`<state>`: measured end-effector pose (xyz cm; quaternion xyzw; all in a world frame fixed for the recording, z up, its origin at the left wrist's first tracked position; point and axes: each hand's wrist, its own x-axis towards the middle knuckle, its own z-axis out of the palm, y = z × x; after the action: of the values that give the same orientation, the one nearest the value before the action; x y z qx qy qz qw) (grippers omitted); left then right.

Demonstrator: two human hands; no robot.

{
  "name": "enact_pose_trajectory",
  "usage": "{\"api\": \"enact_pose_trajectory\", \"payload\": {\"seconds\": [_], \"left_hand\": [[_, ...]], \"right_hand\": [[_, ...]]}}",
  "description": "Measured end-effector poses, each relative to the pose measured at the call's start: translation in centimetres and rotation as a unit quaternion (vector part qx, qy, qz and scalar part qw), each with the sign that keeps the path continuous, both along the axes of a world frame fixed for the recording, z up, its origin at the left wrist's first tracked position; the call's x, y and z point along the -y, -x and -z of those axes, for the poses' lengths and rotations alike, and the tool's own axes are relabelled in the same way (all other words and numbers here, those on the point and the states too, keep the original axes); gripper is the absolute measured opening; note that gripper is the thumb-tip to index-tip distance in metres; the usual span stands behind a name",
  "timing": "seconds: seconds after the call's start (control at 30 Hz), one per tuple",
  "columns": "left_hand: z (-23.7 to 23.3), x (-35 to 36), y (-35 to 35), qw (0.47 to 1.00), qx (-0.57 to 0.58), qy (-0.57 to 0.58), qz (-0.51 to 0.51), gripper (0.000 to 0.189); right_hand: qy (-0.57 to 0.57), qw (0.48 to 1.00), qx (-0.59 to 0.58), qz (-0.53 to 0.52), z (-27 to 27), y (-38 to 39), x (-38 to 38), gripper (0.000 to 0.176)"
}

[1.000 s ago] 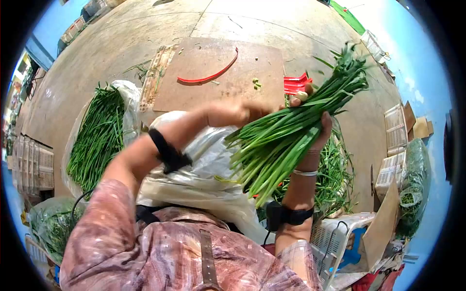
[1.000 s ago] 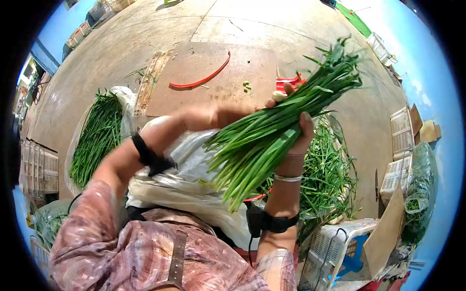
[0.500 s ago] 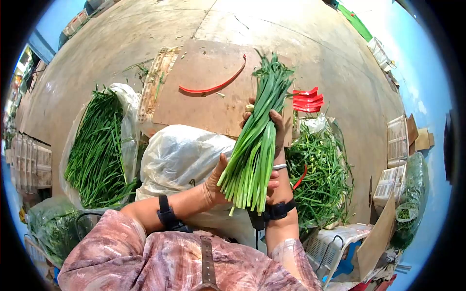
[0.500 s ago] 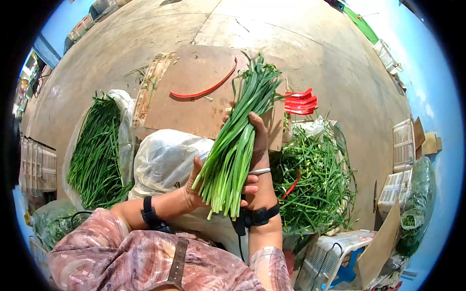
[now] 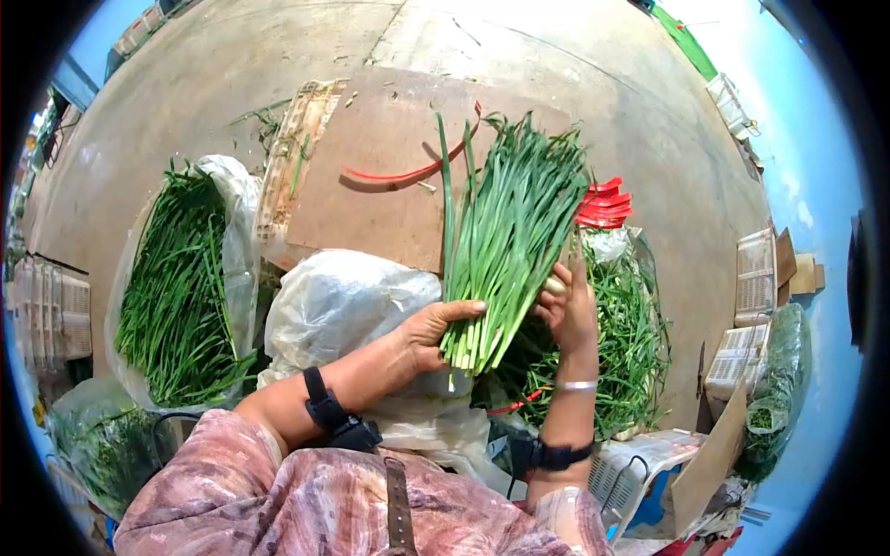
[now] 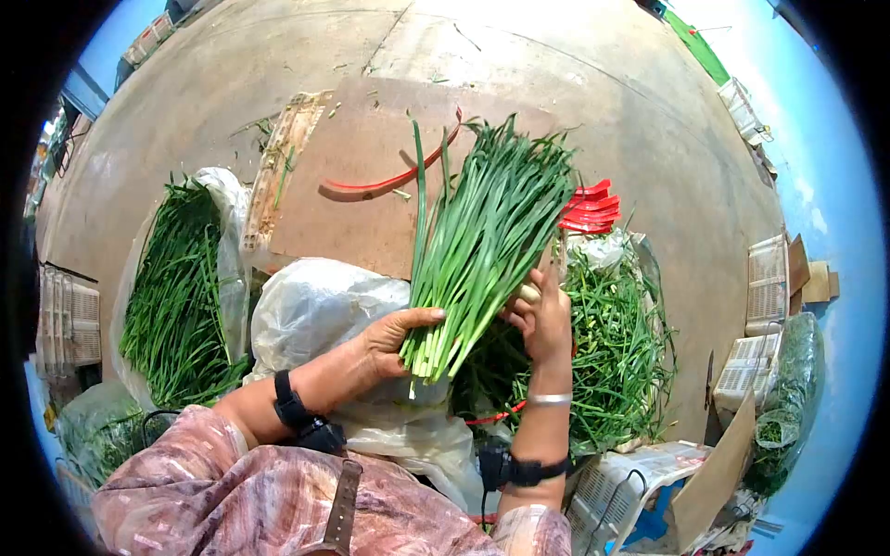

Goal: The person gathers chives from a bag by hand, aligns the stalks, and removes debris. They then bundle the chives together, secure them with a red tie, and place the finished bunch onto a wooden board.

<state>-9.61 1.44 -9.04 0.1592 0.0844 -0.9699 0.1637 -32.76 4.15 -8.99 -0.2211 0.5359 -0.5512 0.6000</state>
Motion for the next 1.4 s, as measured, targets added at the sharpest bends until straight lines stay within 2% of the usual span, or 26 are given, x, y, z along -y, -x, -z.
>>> {"api": "enact_pose_trajectory", "payload": {"seconds": [0.03,0.1,0.17,0.2,0.23,0.3,0.33,0.37,0.43,0.53,0.63,0.67,0.7,0.73,0.77,0.83,0.9,0.97,1.03,1.07,1.13,1.23,1.3,1.33,1.37,1.4], "left_hand": [[-0.1,0.0,-0.1,1.0,0.004,-0.01,0.014,0.031],[0.2,0.3,-0.2,1.0,-0.022,-0.002,0.02,0.035],[-0.3,0.4,0.0,0.999,-0.035,0.002,0.021,0.039],[-0.3,0.3,0.3,0.999,-0.034,0.013,0.022,0.04],[-0.6,0.1,0.4,1.0,-0.008,0.019,0.02,0.037],[-0.6,0.0,0.3,0.997,0.045,0.04,0.043,0.033],[-0.3,-0.1,0.3,0.993,0.081,0.072,0.043,0.03],[0.0,-0.1,0.3,0.99,0.098,0.094,0.035,0.029],[-0.4,-0.1,0.3,0.984,0.124,0.123,0.035,0.027],[-0.1,-0.4,1.3,0.978,0.157,0.132,0.026,0.026],[0.4,-0.3,1.5,0.979,0.135,0.15,0.033,0.029],[0.4,-0.4,1.4,0.979,0.134,0.149,0.034,0.029],[0.1,-0.4,1.2,0.977,0.127,0.164,0.045,0.03],[-0.4,-0.3,0.9,0.975,0.119,0.182,0.054,0.031],[-0.9,-0.2,0.4,0.972,0.113,0.198,0.062,0.032],[-1.4,-1.0,-0.4,0.974,0.081,0.181,0.111,0.037],[-1.7,-2.1,-0.8,0.977,0.054,0.174,0.11,0.039],[-1.2,-2.3,-1.1,0.974,0.059,0.181,0.125,0.04],[-1.8,-2.1,-1.4,0.96,0.08,0.217,0.159,0.041],[-2.1,-1.8,-1.2,0.948,0.074,0.261,0.165,0.042],[-2.4,-0.6,-1.0,0.895,0.09,0.4,0.178,0.051],[-5.2,3.9,-1.5,0.713,0.173,0.632,0.25,0.078],[-8.3,6.7,-0.8,0.709,0.116,0.695,0.019,0.088],[-9.4,8.7,0.0,0.639,0.12,0.757,-0.063,0.088],[-10.5,10.4,0.9,0.56,0.124,0.807,-0.143,0.087],[-12.7,11.3,1.1,0.533,0.149,0.819,-0.15,0.087]], "right_hand": [[0.069,0.993,0.085,-0.04,-0.6,0.0,-1.2,0.064],[-0.036,0.995,-0.07,0.062,-3.0,-3.2,-3.7,0.063],[-0.022,0.991,0.13,-0.006,-1.2,-3.5,-4.9,0.061],[-0.019,0.985,0.167,-0.041,-0.5,-3.5,-4.8,0.061],[-0.016,0.996,0.08,0.02,-2.4,-6.3,-3.4,0.061],[-0.017,1.0,-0.002,-0.014,-2.0,-7.5,-2.1,0.06],[0.006,0.993,-0.096,-0.076,-0.8,-6.9,-2.1,0.057],[0.012,0.979,-0.185,-0.088,-0.4,-6.9,-2.1,0.057],[0.055,0.969,-0.235,-0.061,-0.6,-7.8,-2.0,0.06],[-0.053,0.872,-0.459,-0.164,-1.0,-7.3,-1.4,0.06],[0.036,0.875,-0.451,-0.171,-1.7,-7.0,-1.0,0.06],[-0.068,0.932,-0.29,-0.206,-2.8,-6.4,-1.3,0.061],[-0.042,0.958,-0.215,-0.183,-2.1,-5.5,-1.2,0.061],[-0.01,0.985,-0.062,-0.159,-1.4,-5.1,-1.3,0.062],[0.022,0.986,0.094,-0.133,-0.5,-5.0,-1.4,0.064],[0.045,0.955,0.282,-0.074,1.3,-7.2,-0.9,0.079],[0.076,0.937,0.335,-0.072,-0.7,-9.1,-1.2,0.091],[0.091,0.911,0.389,-0.106,-0.6,-9.1,-1.4,0.092],[0.104,0.937,0.315,-0.109,-1.4,-9.2,-1.5,0.078],[0.111,0.947,0.289,-0.084,-2.2,-9.0,-1.6,0.064],[0.14,0.958,0.239,-0.078,-3.5,-8.7,-0.9,0.055],[0.157,0.965,0.201,-0.067,-6.8,-8.3,0.6,0.051],[0.246,0.966,0.02,-0.075,-9.6,-7.8,2.1,0.043],[0.246,0.966,0.02,-0.074,-10.7,-7.4,3.1,0.043],[0.278,0.954,-0.078,-0.076,-11.6,-7.0,4.2,0.039],[0.307,0.932,-0.174,-0.079,-12.1,-6.8,5.3,0.036]]}}
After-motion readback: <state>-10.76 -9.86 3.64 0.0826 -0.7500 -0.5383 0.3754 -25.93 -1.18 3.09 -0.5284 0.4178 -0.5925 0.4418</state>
